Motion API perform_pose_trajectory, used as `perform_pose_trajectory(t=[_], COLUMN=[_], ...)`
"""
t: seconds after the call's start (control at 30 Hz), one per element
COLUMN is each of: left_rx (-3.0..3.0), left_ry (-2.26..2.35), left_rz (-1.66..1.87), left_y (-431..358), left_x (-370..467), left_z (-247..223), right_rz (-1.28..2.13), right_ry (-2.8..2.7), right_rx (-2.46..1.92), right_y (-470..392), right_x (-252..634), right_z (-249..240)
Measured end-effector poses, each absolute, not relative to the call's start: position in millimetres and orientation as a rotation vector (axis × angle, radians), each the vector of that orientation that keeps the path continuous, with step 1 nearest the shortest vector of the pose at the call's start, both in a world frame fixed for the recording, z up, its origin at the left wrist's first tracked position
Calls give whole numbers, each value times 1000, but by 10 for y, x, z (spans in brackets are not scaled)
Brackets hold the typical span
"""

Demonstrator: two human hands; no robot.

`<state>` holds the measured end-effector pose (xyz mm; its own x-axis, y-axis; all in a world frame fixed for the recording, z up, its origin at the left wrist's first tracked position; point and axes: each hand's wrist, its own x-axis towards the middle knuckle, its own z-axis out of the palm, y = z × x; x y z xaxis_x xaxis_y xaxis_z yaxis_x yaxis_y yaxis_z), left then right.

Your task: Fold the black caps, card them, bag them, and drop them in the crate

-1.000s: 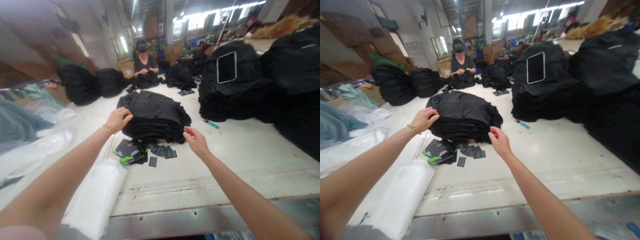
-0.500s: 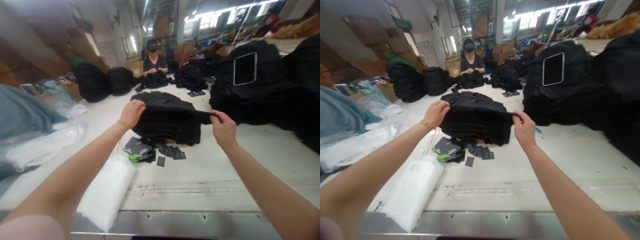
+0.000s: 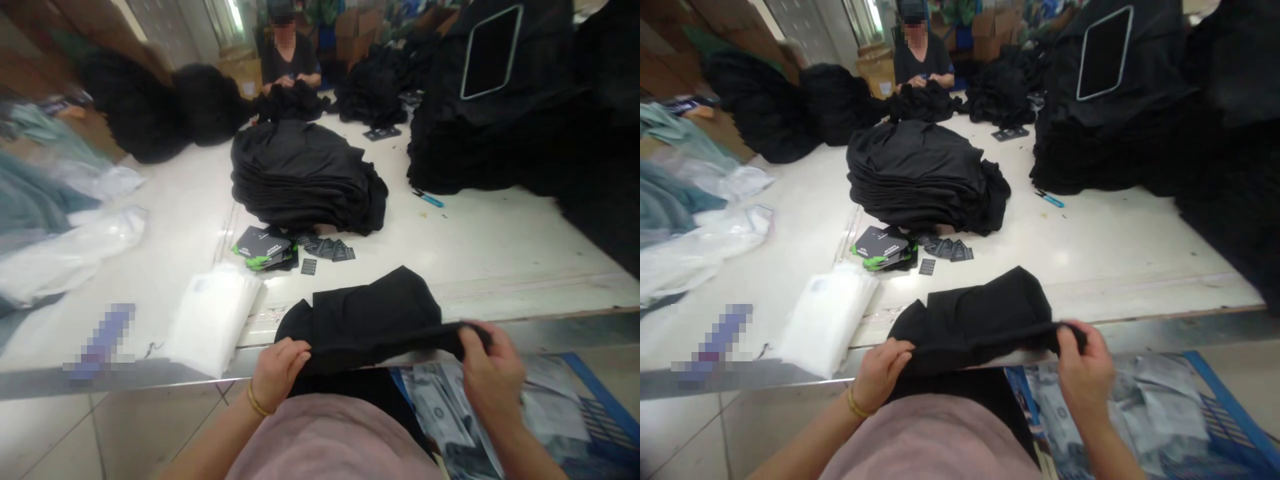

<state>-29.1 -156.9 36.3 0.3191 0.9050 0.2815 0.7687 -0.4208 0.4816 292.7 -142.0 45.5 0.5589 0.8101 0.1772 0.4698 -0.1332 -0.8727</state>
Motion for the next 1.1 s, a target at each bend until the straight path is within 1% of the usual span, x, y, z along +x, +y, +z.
perform_pose_trajectory(t=[0.1, 0.2, 0.27, 0.37, 0.5, 0.63, 0.73, 0.8, 0.87, 0.97, 1.1], left_rx=[2055, 1954, 1917, 1699, 1375, 1371, 1518, 1640, 1655, 1516, 1550], left_ry=[1720, 1834, 1897, 1988, 1977, 1909, 1910, 1910, 1920, 1978, 1904], left_rz=[663, 558, 611, 749, 673, 688, 613, 551, 584, 724, 656], left_y=[-1227, -860, -800, -1019, -1450, -1589, -1542, -1508, -1505, -1565, -1574], left_x=[-265, -296, -383, -579, -701, -540, -414, -428, -558, -900, -1165], left_z=[429, 495, 480, 388, 297, 283, 286, 307, 352, 443, 577], right_rz=[126, 46, -5, -91, 63, 155, 129, 111, 114, 150, 174], right_ry=[-1182, -1575, -1767, -1894, -2158, -2421, -2513, -2546, -2549, -2549, -2550], right_rx=[-1807, -1711, -1672, -1475, -1093, -1180, -1218, -1214, -1215, -1166, -1132], right_y=[-855, -378, -316, -623, -1171, -1329, -1300, -1286, -1289, -1302, -1317], right_x=[2880, 2821, 2738, 2467, 1863, 1395, 1319, 1345, 1379, 1404, 1375], right_z=[444, 348, 304, 359, 421, 117, -106, -153, -145, -123, -119])
